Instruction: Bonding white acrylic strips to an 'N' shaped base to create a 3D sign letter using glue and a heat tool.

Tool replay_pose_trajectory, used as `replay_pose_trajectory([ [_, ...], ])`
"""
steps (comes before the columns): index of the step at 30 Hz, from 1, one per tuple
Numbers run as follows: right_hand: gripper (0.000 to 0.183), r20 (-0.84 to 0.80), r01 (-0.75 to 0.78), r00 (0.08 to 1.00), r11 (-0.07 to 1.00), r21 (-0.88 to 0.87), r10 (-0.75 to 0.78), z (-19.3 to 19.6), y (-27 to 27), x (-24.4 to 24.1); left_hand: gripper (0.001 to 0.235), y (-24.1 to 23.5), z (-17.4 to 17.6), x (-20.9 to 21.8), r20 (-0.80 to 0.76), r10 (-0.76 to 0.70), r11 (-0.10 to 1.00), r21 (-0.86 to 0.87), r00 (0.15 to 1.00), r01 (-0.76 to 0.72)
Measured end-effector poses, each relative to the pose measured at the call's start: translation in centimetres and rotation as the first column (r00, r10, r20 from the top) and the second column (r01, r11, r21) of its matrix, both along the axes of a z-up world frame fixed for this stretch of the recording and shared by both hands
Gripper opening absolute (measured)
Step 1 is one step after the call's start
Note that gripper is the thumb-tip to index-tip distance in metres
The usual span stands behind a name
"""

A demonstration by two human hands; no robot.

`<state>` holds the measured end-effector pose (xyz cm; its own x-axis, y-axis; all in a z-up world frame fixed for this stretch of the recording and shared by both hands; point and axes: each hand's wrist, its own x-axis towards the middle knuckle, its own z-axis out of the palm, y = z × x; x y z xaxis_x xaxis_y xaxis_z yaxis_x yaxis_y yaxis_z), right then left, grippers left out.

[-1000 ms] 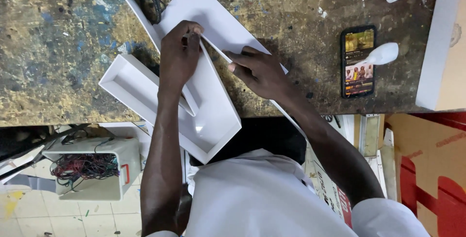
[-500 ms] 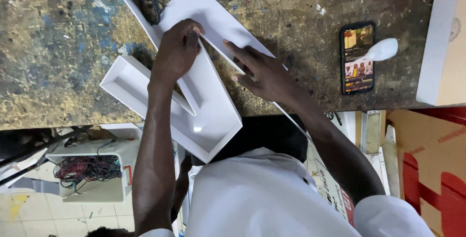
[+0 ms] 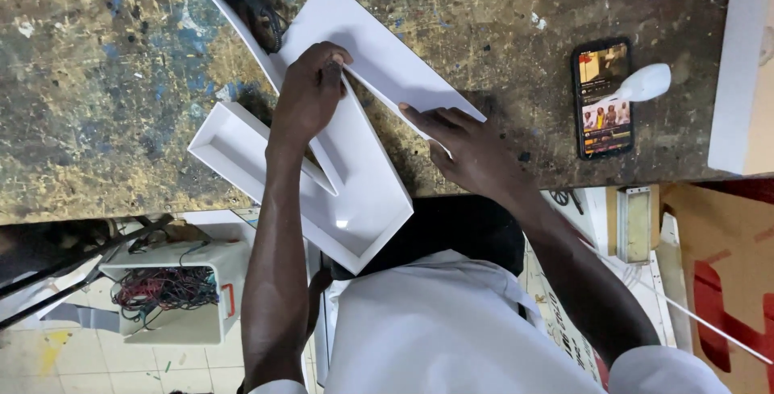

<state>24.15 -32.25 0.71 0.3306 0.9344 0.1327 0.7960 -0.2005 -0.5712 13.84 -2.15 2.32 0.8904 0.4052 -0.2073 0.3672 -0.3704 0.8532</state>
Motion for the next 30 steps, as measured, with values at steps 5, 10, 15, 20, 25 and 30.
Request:
replay_pose_trajectory([
  [5, 0.07, -0.093, -0.003, 0.996, 0.999, 0.04, 0.007, -0.5, 0.0, -0.4, 0.033, -0.1, 0.0, -0.1, 0.027, 0.007, 1.0, -0.015, 1.0, -0.007],
  [10, 0.069, -0.008, 0.022, 1.0, 0.999, 0.037, -0.022, -0.3, 0.1, -0.8, 0.036, 0.2, -0.9, -0.2, 0.017, -0.02, 0.999, -0.026, 1.0, 0.021],
  [15, 0.08, 0.045, 0.07, 0.997, 0.997, -0.031, -0.069, -1.3, 0.1, -1.4, 0.03, -0.1, 1.0, 0.2, -0.021, -0.079, 0.996, -0.047, 0.997, 0.077],
  [20, 0.077, 0.057, 0.103, 0.993, 0.995, -0.008, -0.102, -1.2, 0.2, -1.6, 0.029, 0.0, 1.0, 0.4, -0.021, -0.073, 0.996, -0.047, 0.997, 0.072],
  [25, 0.08, 0.058, 0.093, 0.994, 0.996, 0.0, -0.093, -1.4, 0.1, -1.7, 0.031, 0.3, 0.4, 0.7, -0.073, -0.098, 0.995, -0.038, 0.992, 0.096],
  [30, 0.081, 0.066, 0.093, 0.993, 0.995, 0.019, -0.094, -1.7, 0.1, -1.7, 0.029, 0.5, -0.1, 0.5, -0.068, -0.108, 0.994, -0.021, 0.992, 0.107],
])
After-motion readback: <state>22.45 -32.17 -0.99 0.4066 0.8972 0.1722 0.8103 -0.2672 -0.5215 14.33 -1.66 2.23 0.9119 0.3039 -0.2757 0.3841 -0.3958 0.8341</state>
